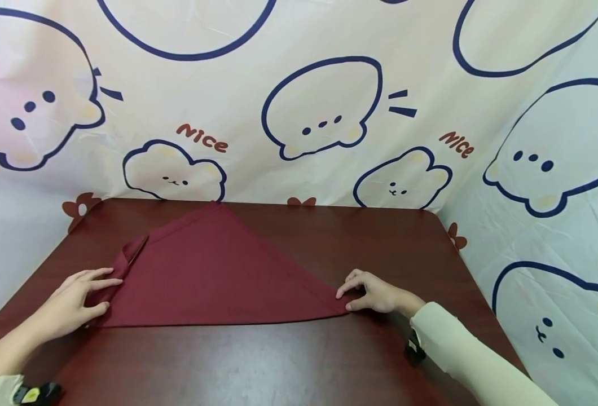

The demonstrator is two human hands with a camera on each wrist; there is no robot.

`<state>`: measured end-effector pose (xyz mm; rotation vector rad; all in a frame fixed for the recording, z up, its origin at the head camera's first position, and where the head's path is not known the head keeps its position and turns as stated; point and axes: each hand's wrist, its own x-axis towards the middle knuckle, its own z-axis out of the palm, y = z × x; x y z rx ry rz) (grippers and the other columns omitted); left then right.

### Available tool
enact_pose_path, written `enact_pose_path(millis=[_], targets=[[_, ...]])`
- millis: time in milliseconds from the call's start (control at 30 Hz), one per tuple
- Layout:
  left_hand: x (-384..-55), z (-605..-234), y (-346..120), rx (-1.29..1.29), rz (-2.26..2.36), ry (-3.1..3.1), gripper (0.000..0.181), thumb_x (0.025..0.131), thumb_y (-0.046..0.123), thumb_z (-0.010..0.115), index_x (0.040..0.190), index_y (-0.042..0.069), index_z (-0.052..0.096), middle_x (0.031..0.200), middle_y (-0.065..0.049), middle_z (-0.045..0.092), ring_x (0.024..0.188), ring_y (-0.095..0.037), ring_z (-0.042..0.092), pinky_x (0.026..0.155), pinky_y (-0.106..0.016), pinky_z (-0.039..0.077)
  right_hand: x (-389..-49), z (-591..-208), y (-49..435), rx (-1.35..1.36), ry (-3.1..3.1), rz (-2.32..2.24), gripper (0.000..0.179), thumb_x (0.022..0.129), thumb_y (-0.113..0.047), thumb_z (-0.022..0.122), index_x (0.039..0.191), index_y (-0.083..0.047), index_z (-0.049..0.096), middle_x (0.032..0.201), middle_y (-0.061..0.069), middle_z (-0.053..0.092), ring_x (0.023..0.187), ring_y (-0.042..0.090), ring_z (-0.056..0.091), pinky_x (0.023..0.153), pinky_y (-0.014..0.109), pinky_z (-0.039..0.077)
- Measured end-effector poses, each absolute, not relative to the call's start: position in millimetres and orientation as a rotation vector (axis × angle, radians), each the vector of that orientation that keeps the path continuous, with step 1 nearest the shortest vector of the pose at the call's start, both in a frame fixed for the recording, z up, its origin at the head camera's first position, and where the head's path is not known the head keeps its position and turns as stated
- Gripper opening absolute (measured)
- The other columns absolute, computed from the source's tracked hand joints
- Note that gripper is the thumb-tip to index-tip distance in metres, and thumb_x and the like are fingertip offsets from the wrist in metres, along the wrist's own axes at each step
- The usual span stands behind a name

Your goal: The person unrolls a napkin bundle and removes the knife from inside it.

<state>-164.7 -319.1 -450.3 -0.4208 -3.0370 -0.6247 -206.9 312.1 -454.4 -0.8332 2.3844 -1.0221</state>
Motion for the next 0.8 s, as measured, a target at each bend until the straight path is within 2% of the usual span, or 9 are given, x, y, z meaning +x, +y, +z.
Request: enact_pose_path(millis=[300, 567, 800], targets=[[-163, -455, -312, -0.427, -0.606, -3.06, 0.04, 0.083, 0.006, 0.069, 0.123, 0.004, 0.071, 0.145, -0.032, 0.044, 0.133, -0.055, 0.031, 0.093, -0.077, 0.032, -204, -453, 313, -0.807, 2.396, -0.999, 0.022, 0.09, -0.022, 0.076, 0.112, -0.017, 0.075, 0.114, 0.006, 0.057, 0.108, 0.013, 0.049, 0.095, 0.03, 0.041], [-166, -451, -312, -0.401, -0.536, -3.075, 0.042, 0.086, 0.012, 0.074, 0.127, 0.004, 0.068, 0.145, -0.034, 0.043, 0.132, -0.056, 0.03, 0.092, -0.078, 0.03, -205, -453, 314, -0.822, 2.41, -1.006, 0.022, 0.09, -0.021, 0.076, 0.111, -0.017, 0.075, 0.114, 0.006, 0.057, 0.108, 0.008, 0.049, 0.095, 0.027, 0.04], [-166, -451, -322, -0.36, -0.542, -3.072, 0.043, 0.087, 0.013, 0.072, 0.128, 0.005, 0.066, 0.144, -0.035, 0.043, 0.132, -0.058, 0.03, 0.092, -0.078, 0.03, -205, -452, 310, -0.828, 2.402, -1.012, 0.022, 0.09, -0.019, 0.077, 0.111, -0.015, 0.075, 0.114, 0.006, 0.057, 0.107, 0.007, 0.049, 0.095, 0.027, 0.04]])
